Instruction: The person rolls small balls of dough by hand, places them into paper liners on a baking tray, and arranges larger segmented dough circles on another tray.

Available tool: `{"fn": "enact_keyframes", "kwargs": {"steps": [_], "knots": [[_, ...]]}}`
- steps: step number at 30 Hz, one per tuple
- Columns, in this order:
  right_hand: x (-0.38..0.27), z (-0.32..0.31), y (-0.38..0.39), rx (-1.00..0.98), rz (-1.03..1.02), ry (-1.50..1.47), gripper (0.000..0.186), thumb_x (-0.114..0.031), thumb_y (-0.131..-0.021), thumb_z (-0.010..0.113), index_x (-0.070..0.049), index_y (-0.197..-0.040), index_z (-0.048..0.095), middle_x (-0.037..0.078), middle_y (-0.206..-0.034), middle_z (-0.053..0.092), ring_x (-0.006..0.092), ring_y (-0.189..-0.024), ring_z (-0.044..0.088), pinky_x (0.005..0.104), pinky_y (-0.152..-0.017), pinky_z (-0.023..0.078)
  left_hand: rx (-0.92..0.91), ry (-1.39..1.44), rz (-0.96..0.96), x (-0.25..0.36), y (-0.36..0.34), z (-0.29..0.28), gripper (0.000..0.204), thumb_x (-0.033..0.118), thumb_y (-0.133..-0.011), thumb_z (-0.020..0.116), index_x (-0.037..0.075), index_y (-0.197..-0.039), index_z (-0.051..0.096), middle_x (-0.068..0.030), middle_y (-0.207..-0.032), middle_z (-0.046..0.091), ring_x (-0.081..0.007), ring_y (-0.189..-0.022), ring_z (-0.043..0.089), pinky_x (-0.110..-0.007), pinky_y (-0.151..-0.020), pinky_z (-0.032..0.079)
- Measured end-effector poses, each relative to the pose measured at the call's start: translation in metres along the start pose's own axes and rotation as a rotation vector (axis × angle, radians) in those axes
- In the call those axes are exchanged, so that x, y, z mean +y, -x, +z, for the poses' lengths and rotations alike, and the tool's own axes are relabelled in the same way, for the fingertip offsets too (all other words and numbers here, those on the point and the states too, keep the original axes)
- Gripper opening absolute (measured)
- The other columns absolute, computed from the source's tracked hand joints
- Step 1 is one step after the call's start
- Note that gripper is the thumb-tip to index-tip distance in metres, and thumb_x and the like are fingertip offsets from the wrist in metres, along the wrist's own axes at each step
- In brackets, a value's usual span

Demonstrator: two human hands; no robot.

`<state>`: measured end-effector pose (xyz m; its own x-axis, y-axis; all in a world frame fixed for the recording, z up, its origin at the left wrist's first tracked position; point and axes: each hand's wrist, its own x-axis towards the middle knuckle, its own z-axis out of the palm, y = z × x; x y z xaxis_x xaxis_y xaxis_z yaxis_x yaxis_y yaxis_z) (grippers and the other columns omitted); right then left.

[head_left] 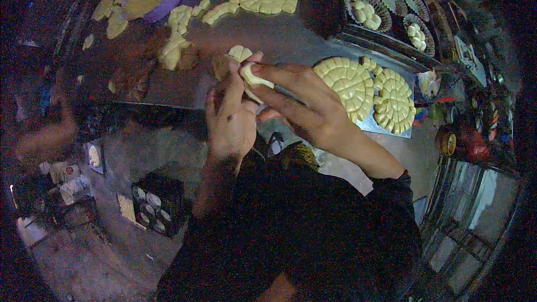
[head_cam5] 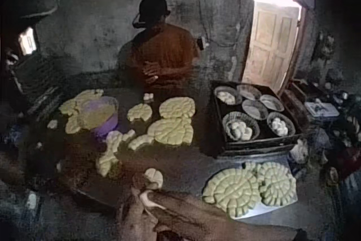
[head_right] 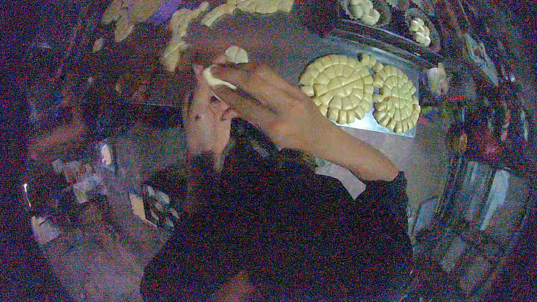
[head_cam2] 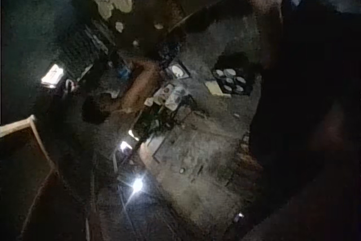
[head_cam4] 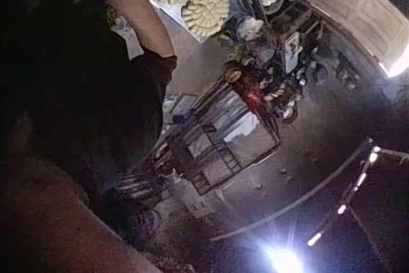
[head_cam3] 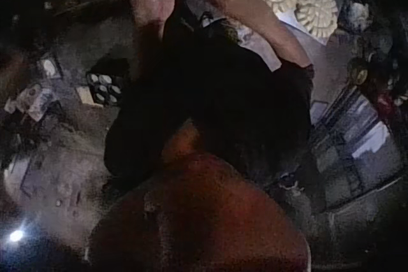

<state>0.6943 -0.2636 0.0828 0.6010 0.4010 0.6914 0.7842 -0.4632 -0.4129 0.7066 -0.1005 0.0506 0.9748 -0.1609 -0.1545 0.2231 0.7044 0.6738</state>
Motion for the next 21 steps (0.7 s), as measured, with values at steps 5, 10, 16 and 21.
{"fn": "enact_keyframes", "kwargs": {"steps": [5,10,16,21], "knots": [[-0.01,-0.017,-0.006,-0.044,-0.014,-0.183,0.025,-0.008,-0.08,0.069,0.0,-0.104,0.069,0.012,-0.105,0.069,0.0289,-0.091,0.065,0.0373,-0.078,0.051,-0.228,-0.377,0.288,0.0,0.016,-0.012,0.022,0.007,-0.094,0.058,-0.005,-0.111,0.066,-0.0125,-0.106,0.068,-0.0176,-0.099,0.063,-0.032,-0.087,0.049],[-0.017,-0.012,-0.016,-0.049,0.103,-0.251,0.015,-0.008,-0.078,0.075,-0.005,-0.092,0.072,0.008,-0.086,0.068,0.0245,-0.078,0.062,0.036,-0.07,0.048,-0.008,-0.974,0.345,0.036,0.035,0.008,0.018,0.0,-0.088,0.065,-0.001,-0.104,0.073,-0.0168,-0.105,0.071,-0.0187,-0.095,0.066,-0.032,-0.083,0.052],[-0.029,0.007,-0.046,0.034,0.246,-0.397,0.031,-0.018,-0.078,0.081,-0.001,-0.099,0.066,0.007,-0.097,0.058,0.0176,-0.081,0.058,0.0306,-0.073,0.044,-0.388,-0.629,0.61,0.041,0.013,-0.04,0.024,0.002,-0.087,0.068,-0.001,-0.111,0.07,-0.0174,-0.104,0.071,-0.0211,-0.099,0.067,-0.032,-0.089,0.052],[-0.036,0.047,-0.072,-0.038,0.315,-0.643,0.072,-0.025,-0.075,0.084,0.0,-0.132,0.048,0.008,-0.108,0.064,0.014,-0.088,0.06,0.0277,-0.076,0.046,-0.262,-0.235,0.396,0.07,0.008,-0.058,0.023,0.008,-0.093,0.064,-0.004,-0.112,0.067,-0.0166,-0.109,0.069,-0.024,-0.102,0.066,-0.034,-0.093,0.051]]}}
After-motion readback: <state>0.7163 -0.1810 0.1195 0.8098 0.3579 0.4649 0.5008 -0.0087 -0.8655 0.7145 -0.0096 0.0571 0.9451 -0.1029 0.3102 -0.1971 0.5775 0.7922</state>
